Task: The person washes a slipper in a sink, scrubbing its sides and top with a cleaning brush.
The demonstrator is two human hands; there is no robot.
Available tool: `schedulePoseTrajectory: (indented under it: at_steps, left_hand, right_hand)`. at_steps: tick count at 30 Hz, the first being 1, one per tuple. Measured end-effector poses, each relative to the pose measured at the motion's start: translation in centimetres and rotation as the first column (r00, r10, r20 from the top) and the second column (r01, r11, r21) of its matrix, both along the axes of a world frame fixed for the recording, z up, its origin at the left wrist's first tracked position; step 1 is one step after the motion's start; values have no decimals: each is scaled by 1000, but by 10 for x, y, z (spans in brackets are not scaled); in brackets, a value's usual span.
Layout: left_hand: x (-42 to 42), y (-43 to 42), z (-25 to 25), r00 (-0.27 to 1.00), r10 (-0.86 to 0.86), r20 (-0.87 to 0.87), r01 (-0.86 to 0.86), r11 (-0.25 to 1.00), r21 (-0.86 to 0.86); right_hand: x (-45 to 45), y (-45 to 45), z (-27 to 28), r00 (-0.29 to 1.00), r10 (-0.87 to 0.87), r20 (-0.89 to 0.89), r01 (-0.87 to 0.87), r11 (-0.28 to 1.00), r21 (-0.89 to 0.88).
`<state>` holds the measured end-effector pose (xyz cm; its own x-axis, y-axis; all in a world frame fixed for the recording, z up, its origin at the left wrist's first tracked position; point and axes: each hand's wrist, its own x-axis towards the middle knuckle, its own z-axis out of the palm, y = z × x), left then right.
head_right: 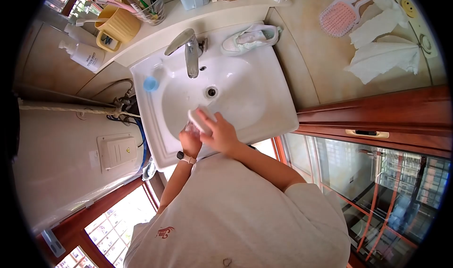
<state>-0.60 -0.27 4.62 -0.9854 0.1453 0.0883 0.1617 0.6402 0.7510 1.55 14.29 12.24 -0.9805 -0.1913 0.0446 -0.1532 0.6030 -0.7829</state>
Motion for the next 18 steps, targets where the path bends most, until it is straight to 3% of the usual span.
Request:
schedulePoseTrajectory:
  at_steps: [2,4,6,7,8,9,10,11,12,14,15,16,17,18]
  left_hand:
    - [-9,13,14,977,80,-197,-81,997,0]
    - [-10,9,14,970,65,-236,-73,997,-28]
    - [-14,2,8,999,-15,-37,11,996,-87]
    - [-6,3,-10,992,34,-121,-43,996,-77]
    - [-1,8,4,958,13,-287,-30,998,-58]
    - [0,7,12,969,-1,-248,-9,999,-40]
    - [1,7,16,978,-16,-207,12,1000,-20]
    - [-1,4,16,994,51,-92,-51,999,1]
    - [-6,0,15,993,117,27,-118,993,17]
    - [0,-3,15,987,109,120,-108,994,-11]
    - [0,-1,13,985,52,-163,-63,996,-62]
    - [-1,-2,14,902,-27,-430,-30,992,-125]
    - [4,-5,15,951,-49,-305,22,996,-90]
    - [5,-7,14,953,-52,-300,27,996,-88]
  right_hand:
    - [-19,6,-3,922,-230,311,311,919,-242]
    - [-11,0,-3,919,-233,317,333,891,-310]
    - [-1,-7,-11,980,-134,148,161,968,-193]
    - [-2,-4,-20,965,-177,-192,174,984,-36]
    - [-7,2,-27,966,-175,-189,170,985,-41]
    - [-18,12,-34,965,-220,142,254,921,-295]
    - [-24,17,-31,874,-159,460,396,781,-483]
    - [-22,10,-29,911,-128,393,361,712,-603]
    - [-16,5,-25,911,-87,404,306,800,-517]
    - [-6,-8,-13,994,-96,55,103,985,-138]
    - [-12,-5,-18,983,-148,112,168,967,-194]
    - [-21,1,-19,965,-198,171,236,940,-248]
    - [-29,10,-18,877,-173,449,355,863,-361]
    - [-23,7,-21,873,-177,454,361,862,-357]
